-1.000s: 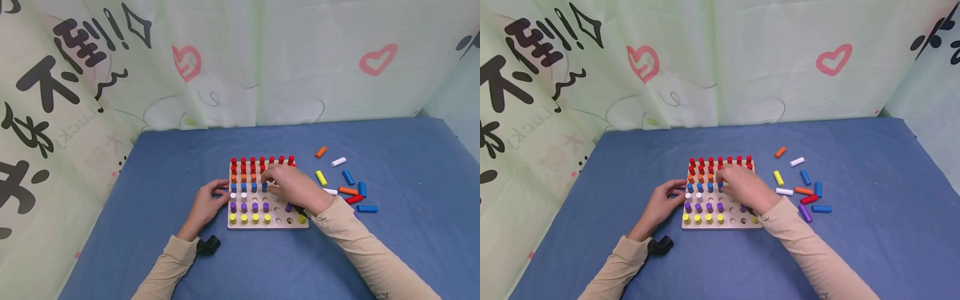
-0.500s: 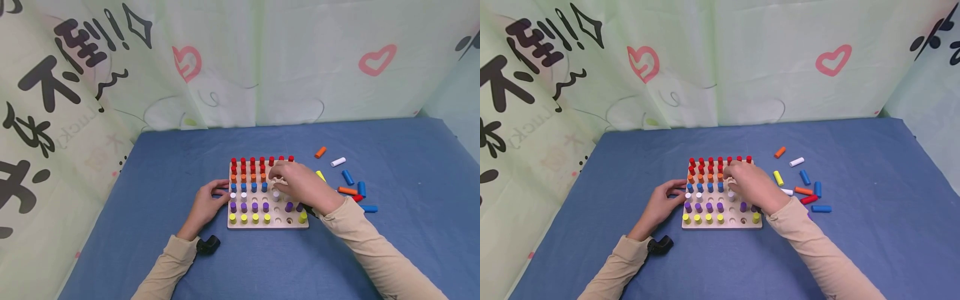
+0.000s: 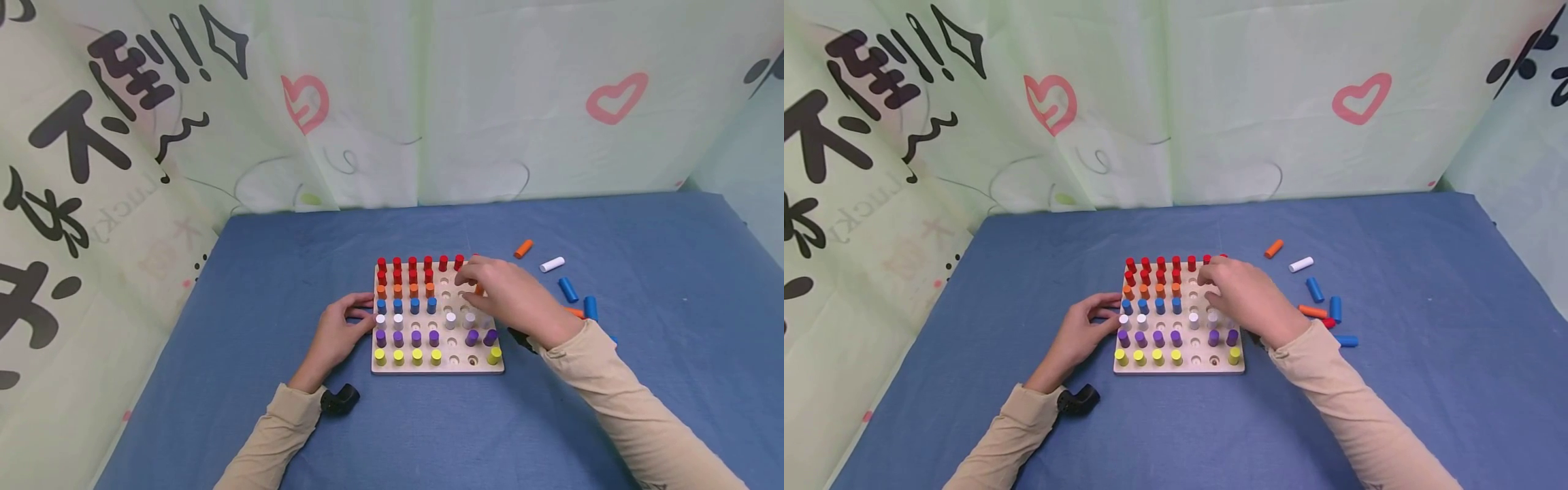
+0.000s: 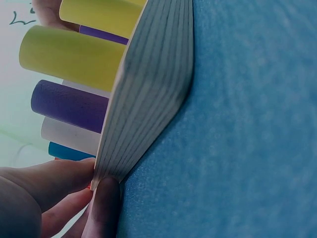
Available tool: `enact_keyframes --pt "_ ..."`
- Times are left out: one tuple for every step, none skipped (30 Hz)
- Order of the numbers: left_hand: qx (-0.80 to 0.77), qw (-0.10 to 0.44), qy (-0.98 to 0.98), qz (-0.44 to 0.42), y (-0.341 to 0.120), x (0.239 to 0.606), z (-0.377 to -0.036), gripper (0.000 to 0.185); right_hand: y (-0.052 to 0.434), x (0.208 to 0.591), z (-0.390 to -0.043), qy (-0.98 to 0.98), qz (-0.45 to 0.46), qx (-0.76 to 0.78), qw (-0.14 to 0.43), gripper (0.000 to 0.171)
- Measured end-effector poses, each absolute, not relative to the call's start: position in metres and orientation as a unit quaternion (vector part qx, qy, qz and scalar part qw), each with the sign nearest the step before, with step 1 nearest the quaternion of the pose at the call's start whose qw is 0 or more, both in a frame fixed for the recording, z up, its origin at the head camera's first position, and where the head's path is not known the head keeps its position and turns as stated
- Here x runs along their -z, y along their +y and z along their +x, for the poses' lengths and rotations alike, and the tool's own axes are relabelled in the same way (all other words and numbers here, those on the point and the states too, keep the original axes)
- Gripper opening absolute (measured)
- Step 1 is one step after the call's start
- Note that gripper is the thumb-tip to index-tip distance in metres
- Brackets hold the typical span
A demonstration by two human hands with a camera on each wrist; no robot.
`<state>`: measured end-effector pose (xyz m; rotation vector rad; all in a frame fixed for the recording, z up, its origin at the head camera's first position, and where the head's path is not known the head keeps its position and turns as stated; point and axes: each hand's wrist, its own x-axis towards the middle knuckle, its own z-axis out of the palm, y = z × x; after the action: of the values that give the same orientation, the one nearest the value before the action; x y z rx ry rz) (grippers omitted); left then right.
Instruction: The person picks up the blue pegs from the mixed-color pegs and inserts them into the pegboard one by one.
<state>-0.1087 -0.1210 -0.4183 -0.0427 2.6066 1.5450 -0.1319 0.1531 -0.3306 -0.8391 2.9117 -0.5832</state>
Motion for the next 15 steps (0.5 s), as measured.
enact_keyframes --pt "-0.509 0.056 0.859 -0.014 -0.121 0.418 -0.109 0.039 0.154 0.331 -0.132 0.943 -0.272 0.188 0.025 0.021" --pt "-0.508 0.056 0.859 -0.015 -0.121 0.419 -0.109 0.039 0.155 0.331 -0.132 0.944 -0.272 0.187 0.023 0.021" --pt "-0.507 0.056 0.860 -0.015 -0.121 0.419 -0.109 0.039 0.156 0.331 -0.132 0.944 -0.273 0.186 0.020 0.021" --pt "-0.507 0.057 0.860 -0.015 -0.122 0.420 -0.109 0.039 0.157 0.331 -0.132 0.944 -0.274 0.184 0.018 0.021" --pt "-0.507 0.057 0.860 -0.016 -0.122 0.419 -0.109 0.039 0.158 0.332 -0.132 0.944 -0.275 0.181 0.017 0.021" --pt "-0.507 0.058 0.860 -0.018 -0.122 0.419 -0.109 0.040 0.159 0.332 -0.132 0.945 -0.273 0.179 0.017 0.022" --pt "-0.507 0.058 0.860 -0.019 -0.122 0.419 -0.110 0.040 0.160 0.332 -0.132 0.945 -0.273 0.177 0.017 0.022" --pt "-0.507 0.059 0.860 -0.019 -0.122 0.419 -0.110 0.040 0.161 0.331 -0.132 0.946 -0.273 0.176 0.016 0.022" --pt "-0.507 0.059 0.860 -0.020 -0.122 0.419 -0.110 0.040 0.162 0.332 -0.132 0.946 -0.271 0.175 0.017 0.022" --pt "-0.507 0.059 0.859 -0.021 -0.122 0.419 -0.110 0.040 0.163 0.332 -0.131 0.947 -0.268 0.174 0.018 0.023" --pt "-0.507 0.059 0.860 -0.022 -0.121 0.418 -0.110 0.040 0.164 0.331 -0.131 0.948 -0.267 0.174 0.018 0.023" --pt "-0.507 0.059 0.860 -0.021 -0.121 0.419 -0.109 0.040 0.165 0.331 -0.131 0.948 -0.264 0.175 0.018 0.023" --pt "-0.506 0.059 0.860 -0.022 -0.121 0.418 -0.109 0.040 0.167 0.332 -0.131 0.949 -0.263 0.176 0.016 0.023" --pt "-0.506 0.059 0.860 -0.022 -0.121 0.418 -0.109 0.041 0.168 0.332 -0.131 0.949 -0.262 0.176 0.015 0.023" --pt "-0.506 0.059 0.860 -0.021 -0.120 0.418 -0.109 0.040 0.170 0.333 -0.131 0.948 -0.262 0.179 0.013 0.023"
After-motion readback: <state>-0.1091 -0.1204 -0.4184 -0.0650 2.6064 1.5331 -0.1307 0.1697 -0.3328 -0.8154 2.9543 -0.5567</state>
